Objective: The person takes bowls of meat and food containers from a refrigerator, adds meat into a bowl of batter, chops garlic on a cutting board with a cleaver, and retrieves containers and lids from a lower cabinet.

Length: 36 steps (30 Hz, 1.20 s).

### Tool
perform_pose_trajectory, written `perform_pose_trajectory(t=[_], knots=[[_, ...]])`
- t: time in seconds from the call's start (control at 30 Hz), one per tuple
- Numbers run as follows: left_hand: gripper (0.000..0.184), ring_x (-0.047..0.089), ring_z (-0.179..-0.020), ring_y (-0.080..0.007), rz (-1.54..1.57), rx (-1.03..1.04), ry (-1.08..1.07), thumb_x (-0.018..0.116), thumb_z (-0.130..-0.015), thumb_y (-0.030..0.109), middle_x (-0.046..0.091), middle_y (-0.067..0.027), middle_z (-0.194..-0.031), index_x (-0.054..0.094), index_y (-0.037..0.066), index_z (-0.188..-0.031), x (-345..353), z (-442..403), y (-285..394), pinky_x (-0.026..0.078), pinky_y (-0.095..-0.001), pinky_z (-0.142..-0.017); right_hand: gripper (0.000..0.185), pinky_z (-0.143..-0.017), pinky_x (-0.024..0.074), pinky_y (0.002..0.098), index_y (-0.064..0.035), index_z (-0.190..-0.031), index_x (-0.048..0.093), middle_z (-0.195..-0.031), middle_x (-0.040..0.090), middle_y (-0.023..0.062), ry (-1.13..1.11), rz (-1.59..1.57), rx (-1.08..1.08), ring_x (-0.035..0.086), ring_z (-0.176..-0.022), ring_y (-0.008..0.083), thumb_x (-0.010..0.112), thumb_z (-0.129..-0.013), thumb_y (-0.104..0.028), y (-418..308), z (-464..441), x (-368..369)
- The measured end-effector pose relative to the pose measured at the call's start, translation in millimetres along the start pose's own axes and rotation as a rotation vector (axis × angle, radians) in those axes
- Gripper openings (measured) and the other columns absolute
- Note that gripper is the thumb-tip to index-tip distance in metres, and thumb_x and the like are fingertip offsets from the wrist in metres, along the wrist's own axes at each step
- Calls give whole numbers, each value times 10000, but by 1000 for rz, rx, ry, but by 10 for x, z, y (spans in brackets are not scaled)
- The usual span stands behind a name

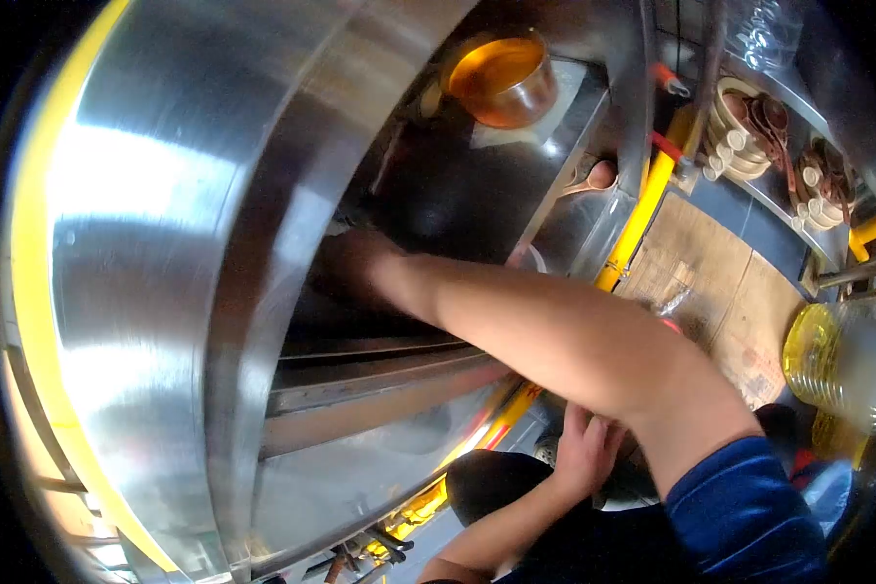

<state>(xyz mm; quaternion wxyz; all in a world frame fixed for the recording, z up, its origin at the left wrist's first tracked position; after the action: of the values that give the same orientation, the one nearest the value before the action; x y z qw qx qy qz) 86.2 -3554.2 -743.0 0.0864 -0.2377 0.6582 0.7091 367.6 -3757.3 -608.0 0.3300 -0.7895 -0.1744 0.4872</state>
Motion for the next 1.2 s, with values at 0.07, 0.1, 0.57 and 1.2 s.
perform_pose_trajectory(t=[0.07, 0.1, 0.57, 1.2], knots=[[461, 518, -1251, -495, 209, -156, 22, 724, -814, -26, 412, -312, -1433, 538, 38, -1230, 111, 63, -237, 512, -504, -998, 330, -906, 552, 475, 16, -1200, 670, -1110, 715, 229, 134, -33, 37, 688, -1041, 374, 596, -971, -210, -58, -6, -57], [480, 534, -1231, -474, 183, -143, 30, 713, -819, -29, 425, -299, -1422, 541, 48, -1261, 116, 58, -235, 515, -498, -991, 318, -905, 552, 475, 17, -1197, 671, -1121, 712, 228, 135, -37, 37, 688, -1039, 372, 591, -972, -191, -33, 13, -89], [372, 474, -1299, -582, -332, 113, -29, 819, -786, 62, 353, -432, -1465, 593, 31, -1079, 176, 8, 169, 497, -512, -1042, 434, -861, 553, 406, -43, -1214, 663, -1067, 714, 221, -265, 254, 605, 714, -979, 296, 606, -991, -411, 1332, 2692, -1754], [277, 410, -1344, -601, -367, 48, -173, 741, -845, 77, 305, -448, -1495, 600, 1, -1071, 327, 43, 159, 445, -519, -1102, 575, -637, 555, 311, 3, -1378, 599, -922, 734, 118, -356, -239, 1001, 677, -705, 176, 646, -890, -298, 1726, 3241, -1750]])
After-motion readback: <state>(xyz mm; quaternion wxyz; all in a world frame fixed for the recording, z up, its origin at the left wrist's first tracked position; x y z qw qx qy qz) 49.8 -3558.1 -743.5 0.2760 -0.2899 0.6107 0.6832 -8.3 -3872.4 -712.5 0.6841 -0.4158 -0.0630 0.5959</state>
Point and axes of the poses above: each hand's wrist, its own z-axis away from the middle knuckle, its own x-axis out of the palm, y = z × x, the point moved 5 cm from there along -z, towards the middle knuckle
